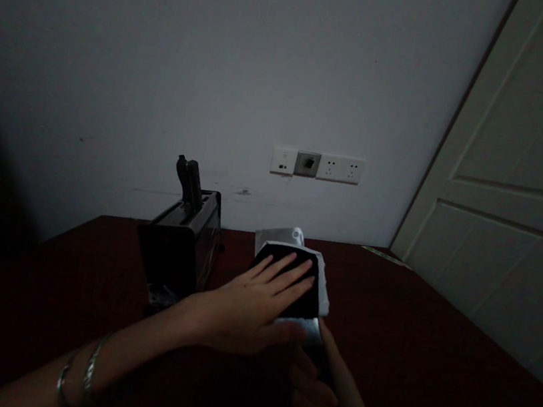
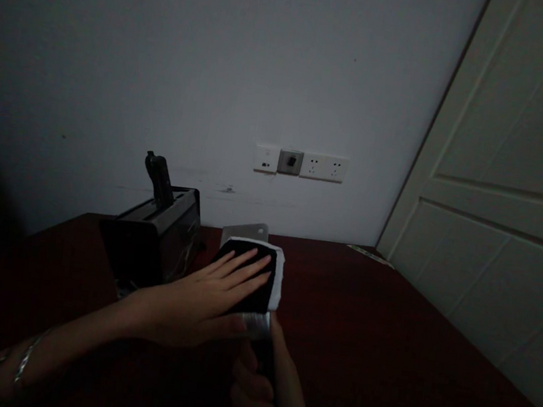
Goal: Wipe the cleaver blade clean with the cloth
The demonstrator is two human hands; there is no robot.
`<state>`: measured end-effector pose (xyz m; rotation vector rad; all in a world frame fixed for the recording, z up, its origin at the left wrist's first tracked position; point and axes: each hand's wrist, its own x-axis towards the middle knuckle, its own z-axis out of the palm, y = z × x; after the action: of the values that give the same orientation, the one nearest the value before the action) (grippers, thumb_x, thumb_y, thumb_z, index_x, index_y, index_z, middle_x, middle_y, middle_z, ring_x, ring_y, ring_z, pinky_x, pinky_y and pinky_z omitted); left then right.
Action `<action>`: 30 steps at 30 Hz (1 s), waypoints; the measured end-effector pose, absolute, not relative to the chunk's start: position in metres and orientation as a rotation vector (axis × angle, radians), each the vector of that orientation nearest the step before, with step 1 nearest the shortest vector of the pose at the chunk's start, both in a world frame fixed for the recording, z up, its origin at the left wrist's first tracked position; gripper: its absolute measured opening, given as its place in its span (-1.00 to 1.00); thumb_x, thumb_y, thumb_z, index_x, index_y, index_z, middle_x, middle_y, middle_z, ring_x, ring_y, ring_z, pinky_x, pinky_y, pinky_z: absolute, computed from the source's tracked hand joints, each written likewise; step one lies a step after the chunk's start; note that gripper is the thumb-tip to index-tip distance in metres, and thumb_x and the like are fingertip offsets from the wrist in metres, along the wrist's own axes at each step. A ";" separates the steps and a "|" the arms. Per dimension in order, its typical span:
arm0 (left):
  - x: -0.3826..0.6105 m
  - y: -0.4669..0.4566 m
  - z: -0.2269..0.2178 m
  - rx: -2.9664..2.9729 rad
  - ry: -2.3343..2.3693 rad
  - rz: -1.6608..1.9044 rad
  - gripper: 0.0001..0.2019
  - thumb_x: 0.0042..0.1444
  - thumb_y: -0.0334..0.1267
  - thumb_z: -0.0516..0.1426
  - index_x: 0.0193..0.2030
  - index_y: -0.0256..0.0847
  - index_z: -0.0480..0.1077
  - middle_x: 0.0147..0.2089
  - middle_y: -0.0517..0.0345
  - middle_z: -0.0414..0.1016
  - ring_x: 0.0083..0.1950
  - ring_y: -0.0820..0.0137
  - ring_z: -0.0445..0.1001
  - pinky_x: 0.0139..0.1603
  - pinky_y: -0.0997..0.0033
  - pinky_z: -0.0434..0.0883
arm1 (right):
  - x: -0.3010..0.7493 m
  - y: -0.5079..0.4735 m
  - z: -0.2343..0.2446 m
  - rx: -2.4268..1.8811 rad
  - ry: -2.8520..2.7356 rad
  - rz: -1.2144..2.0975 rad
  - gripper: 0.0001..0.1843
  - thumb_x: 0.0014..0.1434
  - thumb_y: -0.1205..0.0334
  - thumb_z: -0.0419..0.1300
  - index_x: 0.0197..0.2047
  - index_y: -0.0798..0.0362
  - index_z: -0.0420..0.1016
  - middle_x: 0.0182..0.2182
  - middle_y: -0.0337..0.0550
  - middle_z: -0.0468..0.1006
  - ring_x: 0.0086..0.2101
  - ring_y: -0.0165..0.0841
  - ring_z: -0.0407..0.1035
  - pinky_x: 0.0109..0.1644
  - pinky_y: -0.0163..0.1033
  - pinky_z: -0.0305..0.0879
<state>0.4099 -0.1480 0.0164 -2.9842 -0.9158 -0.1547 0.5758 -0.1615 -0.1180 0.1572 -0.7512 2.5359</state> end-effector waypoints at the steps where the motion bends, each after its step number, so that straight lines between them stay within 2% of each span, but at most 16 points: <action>1: 0.408 -0.142 0.017 -2.960 -0.950 -0.174 -0.38 0.22 0.09 -0.32 0.33 -0.18 -0.28 0.37 0.15 -0.48 0.35 0.27 -0.49 0.31 0.15 -0.27 | 0.575 -0.164 -0.115 0.147 -0.749 2.535 -0.47 0.11 -0.24 -0.08 -0.60 0.05 0.12 -0.87 -0.48 0.10 -0.88 -0.60 -0.09 -0.80 -0.46 0.01; 5: 0.398 -0.113 0.021 -2.837 -1.093 -0.277 -0.40 0.23 0.05 -0.34 0.33 -0.20 -0.35 0.37 0.12 -0.51 0.35 0.28 -0.51 0.30 0.13 -0.31 | 0.572 -0.175 -0.098 0.152 -0.724 2.490 -0.48 0.15 -0.22 -0.14 -0.55 0.05 0.14 -0.80 -0.46 0.16 -0.85 -0.61 -0.11 -0.77 -0.47 0.00; 8: 0.398 -0.107 0.024 -2.834 -1.096 -0.275 -0.39 0.23 0.05 -0.34 0.33 -0.21 -0.35 0.36 0.10 -0.52 0.35 0.27 -0.51 0.30 0.13 -0.32 | 0.571 -0.178 -0.091 0.183 -0.718 2.487 -0.51 0.16 -0.18 -0.11 -0.54 0.06 0.14 -0.79 -0.46 0.16 -0.85 -0.62 -0.13 -0.77 -0.49 -0.01; 12: 0.406 -0.130 0.021 -2.935 -1.009 -0.177 -0.35 0.20 0.11 -0.31 0.33 -0.22 -0.31 0.37 0.09 -0.50 0.35 0.25 -0.51 0.30 0.14 -0.29 | 0.573 -0.172 -0.099 0.182 -0.673 2.485 -0.49 0.14 -0.22 -0.12 -0.57 0.05 0.12 -0.82 -0.47 0.15 -0.86 -0.62 -0.14 -0.78 -0.48 0.01; 18: 0.411 -0.148 0.016 -3.029 -0.930 -0.083 -0.33 0.19 0.13 -0.30 0.33 -0.21 -0.28 0.37 0.10 -0.48 0.35 0.24 -0.49 0.30 0.14 -0.24 | 0.571 -0.162 -0.116 0.401 -0.667 2.547 -0.49 0.15 -0.19 -0.11 -0.59 0.05 0.13 -0.85 -0.46 0.15 -0.90 -0.58 -0.09 -0.83 -0.44 0.04; 21: 0.407 -0.130 0.019 -2.990 -1.034 -0.131 -0.35 0.20 0.12 -0.33 0.33 -0.22 -0.29 0.37 0.11 -0.50 0.35 0.27 -0.51 0.30 0.12 -0.28 | 0.569 -0.166 -0.116 0.314 -0.659 2.545 -0.47 0.16 -0.20 -0.16 -0.57 0.06 0.15 -0.81 -0.44 0.18 -0.87 -0.60 -0.06 -0.79 -0.45 0.07; 26: 0.405 -0.117 0.020 -2.994 -1.102 -0.145 -0.35 0.21 0.10 -0.36 0.33 -0.26 -0.31 0.36 0.08 -0.52 0.34 0.27 -0.54 0.30 0.10 -0.30 | 0.570 -0.167 -0.124 0.089 -0.727 2.499 -0.40 0.07 -0.35 -0.18 -0.58 0.05 0.11 -0.85 -0.50 0.06 -0.85 -0.61 -0.10 -0.77 -0.46 0.01; 30: 0.409 -0.137 0.013 -3.069 -0.979 -0.074 -0.34 0.21 0.10 -0.32 0.33 -0.27 -0.30 0.37 0.03 -0.49 0.34 0.22 -0.52 0.30 0.08 -0.25 | 0.574 -0.161 -0.126 0.031 -0.828 2.493 -0.40 0.07 -0.35 -0.19 -0.58 0.05 0.10 -0.85 -0.51 0.01 -0.85 -0.62 -0.14 -0.75 -0.46 -0.02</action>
<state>0.4087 -0.1374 0.0131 -3.0693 -0.9792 -0.0743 0.5743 -0.1615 -0.1260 0.0314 -0.8281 2.4931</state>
